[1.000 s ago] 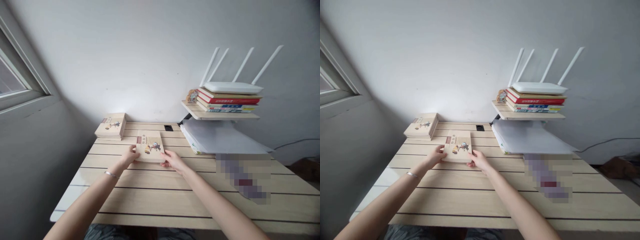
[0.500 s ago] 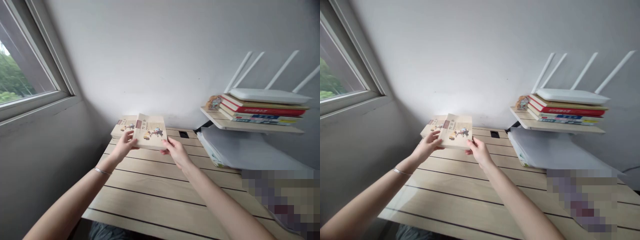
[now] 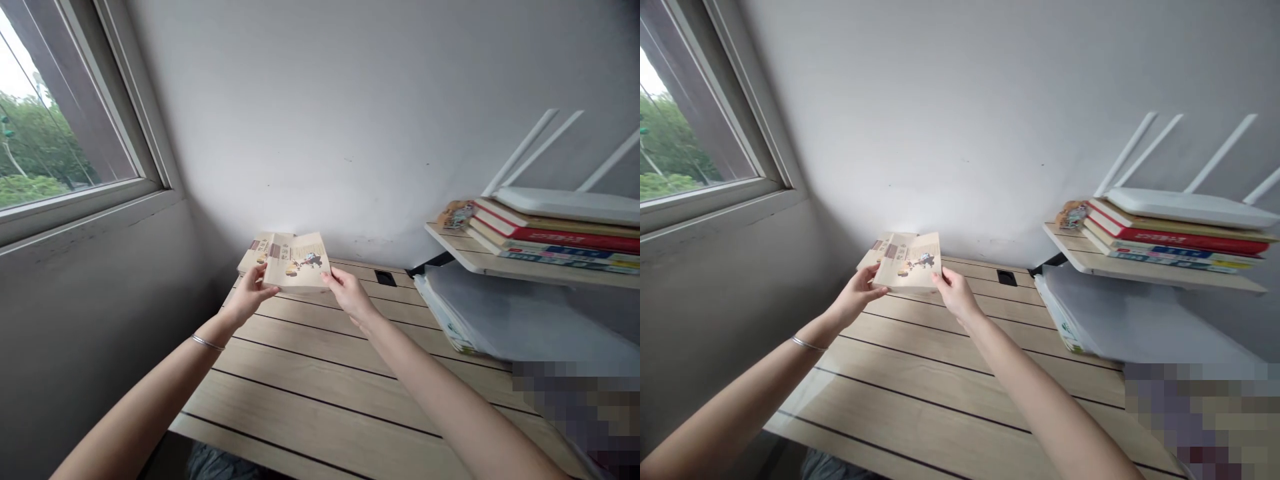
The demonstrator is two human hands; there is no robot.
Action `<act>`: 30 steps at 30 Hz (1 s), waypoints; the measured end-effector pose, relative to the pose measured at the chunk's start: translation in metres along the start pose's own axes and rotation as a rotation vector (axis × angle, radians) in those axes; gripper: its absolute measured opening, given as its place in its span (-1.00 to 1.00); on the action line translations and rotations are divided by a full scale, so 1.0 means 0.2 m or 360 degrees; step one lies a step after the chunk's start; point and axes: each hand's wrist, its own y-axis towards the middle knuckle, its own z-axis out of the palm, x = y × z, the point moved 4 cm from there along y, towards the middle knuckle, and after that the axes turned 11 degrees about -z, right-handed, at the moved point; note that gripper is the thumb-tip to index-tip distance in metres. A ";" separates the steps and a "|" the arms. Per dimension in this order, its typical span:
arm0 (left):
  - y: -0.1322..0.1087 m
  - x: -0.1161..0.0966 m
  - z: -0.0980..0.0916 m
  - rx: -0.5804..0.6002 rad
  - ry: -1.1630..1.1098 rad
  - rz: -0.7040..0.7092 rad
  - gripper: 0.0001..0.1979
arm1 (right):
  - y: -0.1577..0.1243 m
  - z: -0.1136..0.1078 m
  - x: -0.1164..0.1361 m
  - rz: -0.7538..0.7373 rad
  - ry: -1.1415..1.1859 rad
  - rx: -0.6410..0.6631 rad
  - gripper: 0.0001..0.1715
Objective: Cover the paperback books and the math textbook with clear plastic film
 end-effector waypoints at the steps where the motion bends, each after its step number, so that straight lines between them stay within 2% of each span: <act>1: 0.03 -0.02 -0.02 0.0000 0.0006 0.0059 -0.38 | 0.03 0.01 0.01 -0.0047 -0.0009 0.0003 -0.55; 4: 0.12 -0.10 -0.11 -0.0001 0.0077 0.0199 -0.34 | 0.16 0.08 0.03 -0.0156 -0.0021 0.0005 -0.55; 7: 0.22 -0.13 -0.23 -0.0042 0.0234 0.0199 -0.28 | 0.29 0.18 -0.03 -0.0173 -0.0034 0.0008 -0.58; 11: 0.32 -0.09 -0.37 -0.0194 0.0534 0.0092 -0.25 | 0.39 0.30 -0.18 -0.0094 -0.0149 0.0023 -0.63; 15: 0.39 -0.03 -0.47 -0.0358 0.0866 0.0102 -0.31 | 0.44 0.37 -0.29 0.0018 -0.0312 0.0064 -0.70; 23: 0.42 0.09 -0.52 -0.0481 0.1032 0.0061 -0.36 | 0.46 0.43 -0.36 0.0203 -0.0652 0.0134 -0.73; 30: 0.46 0.12 -0.50 -0.0491 0.1149 0.0008 -0.35 | 0.45 0.41 -0.36 0.0213 -0.0727 0.0118 -0.70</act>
